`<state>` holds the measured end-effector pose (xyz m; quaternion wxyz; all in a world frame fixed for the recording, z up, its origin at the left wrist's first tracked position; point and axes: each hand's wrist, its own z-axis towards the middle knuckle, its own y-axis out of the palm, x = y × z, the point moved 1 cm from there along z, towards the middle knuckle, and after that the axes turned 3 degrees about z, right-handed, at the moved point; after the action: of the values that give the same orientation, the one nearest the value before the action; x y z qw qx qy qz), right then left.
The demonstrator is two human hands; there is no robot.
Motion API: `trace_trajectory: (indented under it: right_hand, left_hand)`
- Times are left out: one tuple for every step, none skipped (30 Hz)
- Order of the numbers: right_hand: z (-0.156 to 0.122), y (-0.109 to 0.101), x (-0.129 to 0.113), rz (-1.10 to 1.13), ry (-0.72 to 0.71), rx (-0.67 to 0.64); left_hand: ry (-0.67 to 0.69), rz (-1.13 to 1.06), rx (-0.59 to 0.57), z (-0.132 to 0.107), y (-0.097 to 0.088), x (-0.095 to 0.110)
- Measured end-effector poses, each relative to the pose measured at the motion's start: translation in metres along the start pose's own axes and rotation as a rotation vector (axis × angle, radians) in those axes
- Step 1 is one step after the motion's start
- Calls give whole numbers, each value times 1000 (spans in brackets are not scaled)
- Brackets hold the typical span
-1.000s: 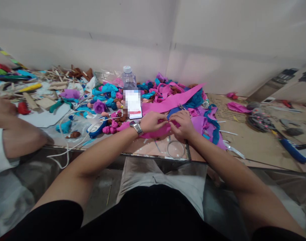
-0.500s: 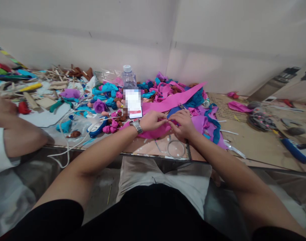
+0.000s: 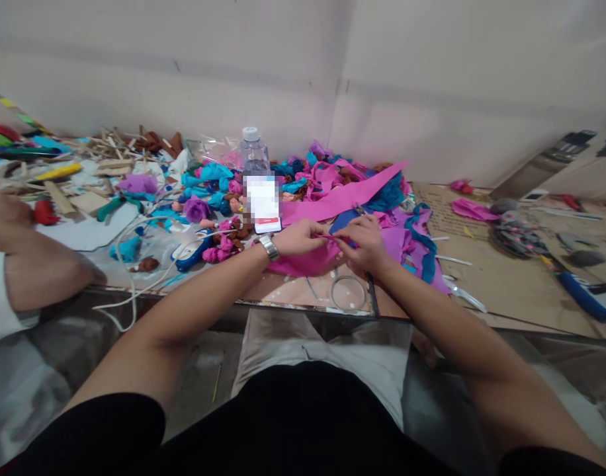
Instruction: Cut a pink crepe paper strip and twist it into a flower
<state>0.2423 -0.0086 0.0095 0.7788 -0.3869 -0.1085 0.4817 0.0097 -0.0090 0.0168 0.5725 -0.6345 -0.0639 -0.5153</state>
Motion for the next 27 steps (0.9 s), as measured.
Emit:
trace_trajectory:
  right_hand:
    - [0, 0, -1, 6, -1, -3]
    - [0, 0, -1, 10, -1, -8]
    - [0, 0, -1, 12, 1, -13]
    - [-1, 0, -1, 14, 0, -18]
    - [-1, 0, -1, 16, -6, -21]
    - [-2, 0, -1, 20, -14, -25]
    - [-2, 0, 0, 24, -22, -29]
    - [-3, 0, 0, 28, -27, -34]
    - [-3, 0, 1, 31, -32, -39]
    - [-3, 0, 1, 33, -34, -43]
    - [-3, 1, 2, 33, -34, -43]
    - [-3, 1, 2, 30, -34, -39]
    - [-3, 1, 2, 25, -38, -33]
    - [-2, 1, 2, 19, -44, -24]
    - [-2, 1, 1, 12, -53, -13]
    - [-2, 1, 0, 8, -66, -1]
    - [-2, 1, 0, 7, -82, 9]
    - [-1, 0, -1, 8, -96, 17]
    - [-1, 0, -1, 9, -103, 24]
    - [-1, 0, -2, 10, -103, 27]
    - [-1, 0, -2, 10, -96, 26]
    - [-1, 0, -2, 8, -83, 21]
    - [-1, 0, -2, 6, -69, 14]
    - [-1, 0, -2, 4, -57, 4]
    - [-1, 0, -2, 3, -50, -5]
    - [-1, 0, -2, 0, -46, -11]
    - [-1, 0, -3, -4, -44, -14]
  left_hand:
    - [-2, -27, -14, 1, 0, -1]
    - [-4, -52, -23, 2, 0, -2]
    - [-5, -75, -25, 3, -1, -2]
    - [-8, -90, -23, 3, -1, -3]
    - [-16, -100, -18, 4, -2, -3]
    - [-27, -103, -13, 4, -3, -4]
    - [-41, -104, -9, 5, -3, -4]
    - [-56, -105, -5, 5, -4, -4]
    - [-71, -108, -3, 5, -4, -5]
    - [-82, -114, -7, 4, -5, -5]
    - [-88, -125, -12, 4, -5, -4]
    - [-85, -139, -15, 4, -5, -4]
    - [-77, -155, -16, 4, -4, -3]
    - [-66, -171, -15, 4, -4, -2]
    - [-58, -185, -14, 3, -3, -1]
    - [-55, -195, -14, 3, -2, -1]
    - [-55, -201, -17, 3, -2, 0]
    - [-57, -202, -20, 3, -1, 0]
    - [-60, -200, -22, 3, 0, 0]
    - [-60, -195, -20, 3, 0, 0]
    - [-59, -188, -15, 3, 0, -1]
    - [-56, -179, -9, 3, 0, -1]
    - [-52, -169, -3, 3, 0, -2]
    - [-48, -158, 3, 3, 1, -2]
    - [-43, -148, 8, 3, 1, -3]
    - [-37, -140, 13, 3, 1, -2]
    - [-29, -133, 20, 3, 1, -2]
